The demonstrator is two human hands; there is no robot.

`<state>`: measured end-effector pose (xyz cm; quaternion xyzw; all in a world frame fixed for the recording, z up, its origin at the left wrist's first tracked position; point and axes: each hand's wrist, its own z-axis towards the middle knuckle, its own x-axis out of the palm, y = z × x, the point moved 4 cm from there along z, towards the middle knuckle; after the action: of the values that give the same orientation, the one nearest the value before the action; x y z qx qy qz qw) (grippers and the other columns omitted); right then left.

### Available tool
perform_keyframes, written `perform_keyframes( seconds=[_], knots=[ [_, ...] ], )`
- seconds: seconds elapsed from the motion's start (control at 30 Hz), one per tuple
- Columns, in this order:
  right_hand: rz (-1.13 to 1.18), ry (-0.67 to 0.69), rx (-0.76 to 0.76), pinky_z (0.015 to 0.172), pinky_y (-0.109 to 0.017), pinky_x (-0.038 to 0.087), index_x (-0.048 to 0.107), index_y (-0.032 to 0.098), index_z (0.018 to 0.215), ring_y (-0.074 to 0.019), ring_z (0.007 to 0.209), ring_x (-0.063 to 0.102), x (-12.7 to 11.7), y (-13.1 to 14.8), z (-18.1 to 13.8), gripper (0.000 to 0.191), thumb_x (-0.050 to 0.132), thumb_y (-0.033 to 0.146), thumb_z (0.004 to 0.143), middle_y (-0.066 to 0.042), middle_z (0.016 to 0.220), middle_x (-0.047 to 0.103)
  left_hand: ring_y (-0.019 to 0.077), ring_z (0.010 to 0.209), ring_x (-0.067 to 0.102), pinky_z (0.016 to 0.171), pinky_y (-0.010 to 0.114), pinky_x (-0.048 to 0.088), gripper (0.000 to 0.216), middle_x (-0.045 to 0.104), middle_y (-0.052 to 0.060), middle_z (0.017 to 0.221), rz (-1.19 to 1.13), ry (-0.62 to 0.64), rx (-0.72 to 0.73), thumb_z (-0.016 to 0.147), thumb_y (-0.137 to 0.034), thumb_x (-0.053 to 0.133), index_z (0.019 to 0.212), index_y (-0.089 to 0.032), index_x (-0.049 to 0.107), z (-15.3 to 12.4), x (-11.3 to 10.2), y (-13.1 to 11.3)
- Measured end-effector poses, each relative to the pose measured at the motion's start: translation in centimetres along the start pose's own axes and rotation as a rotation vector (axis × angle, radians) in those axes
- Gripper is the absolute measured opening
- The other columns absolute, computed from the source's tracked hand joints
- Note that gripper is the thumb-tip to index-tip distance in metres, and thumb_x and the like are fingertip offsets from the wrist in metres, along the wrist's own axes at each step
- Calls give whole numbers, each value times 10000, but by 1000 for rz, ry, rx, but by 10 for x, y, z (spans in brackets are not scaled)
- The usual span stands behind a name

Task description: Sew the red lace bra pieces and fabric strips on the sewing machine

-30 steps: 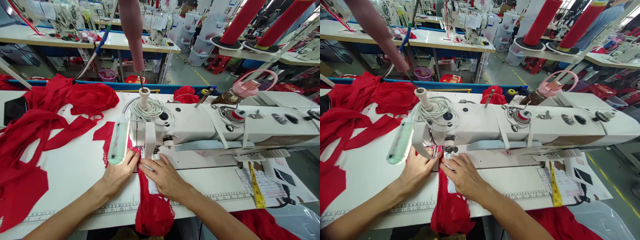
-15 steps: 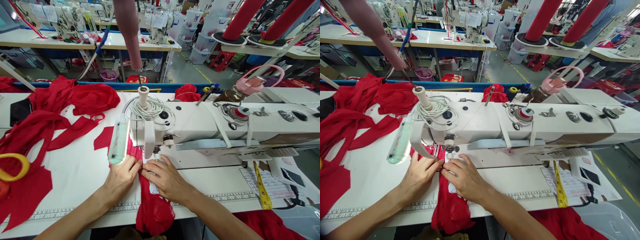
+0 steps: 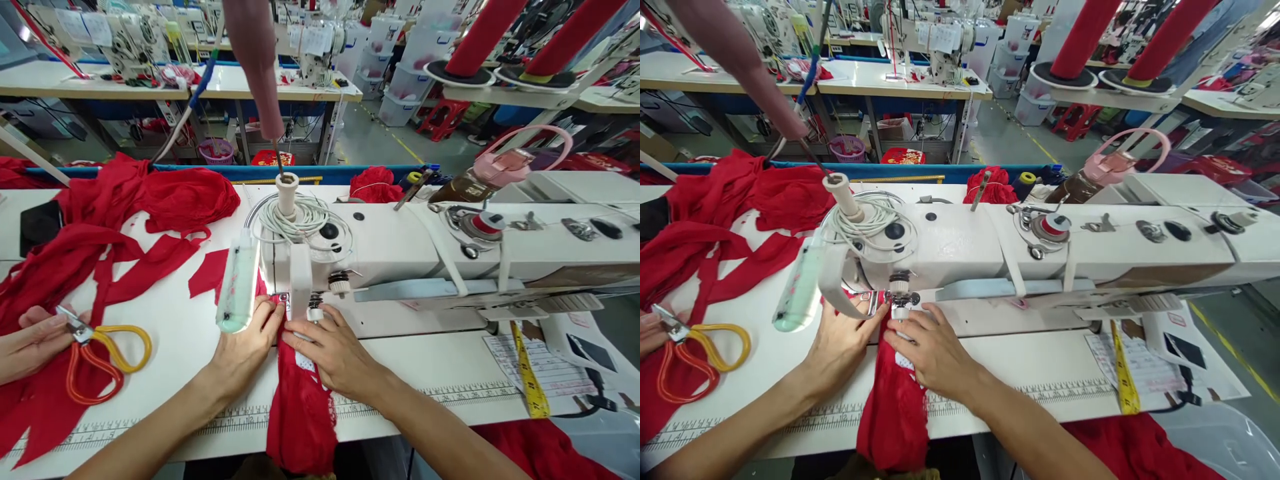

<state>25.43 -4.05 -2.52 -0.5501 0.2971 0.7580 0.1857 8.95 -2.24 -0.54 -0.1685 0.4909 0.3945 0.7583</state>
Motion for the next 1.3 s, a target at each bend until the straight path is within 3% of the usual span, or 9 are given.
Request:
perform_keyframes(
  seconds=[0.17, 0.27, 0.53, 0.73, 0.9, 1.03, 1.2, 1.3],
  knots=[
    [73, -22, -17, 1140, -456, 227, 620, 204, 1247, -203, 1212, 516, -3, 6, -3, 460, 484, 12, 852, -72, 1268, 678, 227, 831, 628, 847, 466, 461, 352, 679, 65, 860, -98, -9, -11, 877, 55, 400, 1032, -114, 667, -3, -11, -2],
    [73, -41, -18, 1133, -464, 241, 628, 205, 1220, -203, 1182, 532, -3, 7, -2, 417, 483, 30, 870, -72, 1237, 688, 196, 740, 591, 759, 411, 457, 303, 667, 50, 807, -68, 8, 47, 901, 42, 416, 1025, -100, 654, -5, -13, -6],
    [45, -40, -25, 1126, -467, 261, 625, 201, 1221, -199, 1153, 538, -4, 6, -1, 408, 529, 41, 858, -63, 1218, 684, 194, 750, 587, 686, 369, 452, 315, 677, 53, 815, -97, 42, 79, 923, 36, 399, 1056, -99, 651, -5, -10, -8],
    [53, -66, -41, 1128, -476, 242, 612, 192, 1235, -203, 1120, 543, -6, 7, -3, 412, 507, 43, 866, -61, 1241, 678, 283, 1090, 605, 852, 446, 487, 372, 705, 128, 1060, -51, 57, 42, 924, 34, 378, 1105, -92, 677, -14, -9, -15],
    [27, -63, -12, 1133, -494, 235, 596, 191, 1293, -227, 1093, 540, -2, 1, 0, 473, 537, 47, 847, -71, 1130, 704, 301, 1170, 581, 893, 464, 500, 455, 697, 122, 1114, -4, 159, 5, 873, 45, 422, 1231, -131, 643, -15, 0, -7],
    [26, -59, 37, 1126, -500, 250, 603, 215, 1307, -242, 1069, 532, 1, -2, 5, 462, 539, 68, 874, -58, 963, 702, 289, 1081, 604, 850, 427, 503, 463, 681, 119, 1027, 2, 186, -18, 860, 33, 449, 1242, -153, 635, -7, 6, 5],
    [1, -58, 24, 1128, -529, 246, 589, 209, 1333, -253, 1085, 516, 0, 4, 5, 435, 572, 149, 902, -85, 1147, 679, 192, 735, 568, 647, 309, 406, 340, 611, 52, 816, -148, 142, 12, 878, -4, 446, 1077, -165, 669, -6, 5, 10],
    [-11, -61, 14, 1137, -533, 236, 589, 213, 1334, -250, 1106, 512, -1, 5, 4, 434, 564, 145, 906, -89, 1223, 663, 186, 710, 544, 642, 309, 376, 351, 593, 39, 793, -183, 106, -7, 855, 11, 443, 1052, -176, 665, -7, 1, 12]
  ],
)
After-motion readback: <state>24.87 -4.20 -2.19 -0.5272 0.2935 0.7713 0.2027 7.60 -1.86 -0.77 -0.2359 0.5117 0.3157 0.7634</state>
